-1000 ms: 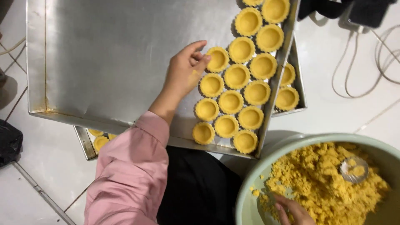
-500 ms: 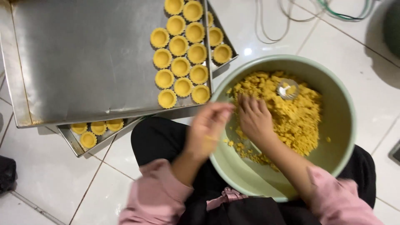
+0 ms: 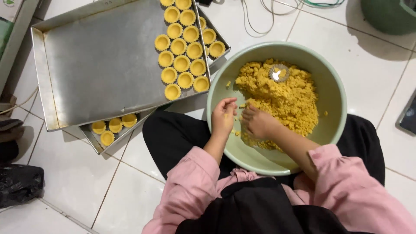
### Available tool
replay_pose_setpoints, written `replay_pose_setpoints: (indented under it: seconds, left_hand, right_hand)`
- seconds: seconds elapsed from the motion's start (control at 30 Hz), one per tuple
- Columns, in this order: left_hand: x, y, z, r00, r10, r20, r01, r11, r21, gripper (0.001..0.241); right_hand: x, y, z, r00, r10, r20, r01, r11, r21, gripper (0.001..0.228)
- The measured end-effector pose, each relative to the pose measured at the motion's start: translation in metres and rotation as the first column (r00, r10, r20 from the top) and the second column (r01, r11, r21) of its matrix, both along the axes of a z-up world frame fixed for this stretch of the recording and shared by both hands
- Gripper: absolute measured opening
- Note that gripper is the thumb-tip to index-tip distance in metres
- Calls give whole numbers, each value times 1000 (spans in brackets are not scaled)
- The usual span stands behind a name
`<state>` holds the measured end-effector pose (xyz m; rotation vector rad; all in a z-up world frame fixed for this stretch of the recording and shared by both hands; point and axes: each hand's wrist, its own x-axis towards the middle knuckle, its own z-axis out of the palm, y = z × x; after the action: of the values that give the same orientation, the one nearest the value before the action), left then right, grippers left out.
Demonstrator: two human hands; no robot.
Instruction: Forming tart crusts by rolling dough into balls and pressing them into metal molds
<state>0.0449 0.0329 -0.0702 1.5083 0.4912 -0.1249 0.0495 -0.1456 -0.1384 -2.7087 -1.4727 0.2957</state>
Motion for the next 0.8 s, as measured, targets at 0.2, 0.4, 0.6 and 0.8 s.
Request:
replay_pose_setpoints:
  seconds: [0.2, 0.4, 0.6, 0.8]
  left_hand:
    - [-3, -1, 16, 999, 33, 12, -33, 998, -55, 19]
    - [1, 1, 13, 995, 91, 41, -89, 995, -47, 19]
    - [2, 1, -14, 994, 96, 58, -96, 995, -7, 19]
    - [3, 5, -5, 992, 124, 35, -124, 992, -19, 19]
  right_hand:
    - [-67, -64, 9, 544, -455, -705, 206, 887, -413, 71]
    - [10, 27, 42, 778, -403, -482, 377, 913, -155, 32]
    - [25, 62, 26, 924, -342, -168, 307, 929, -204, 59]
    - [-66, -25, 26, 814, -174, -555, 53, 972, -228, 39]
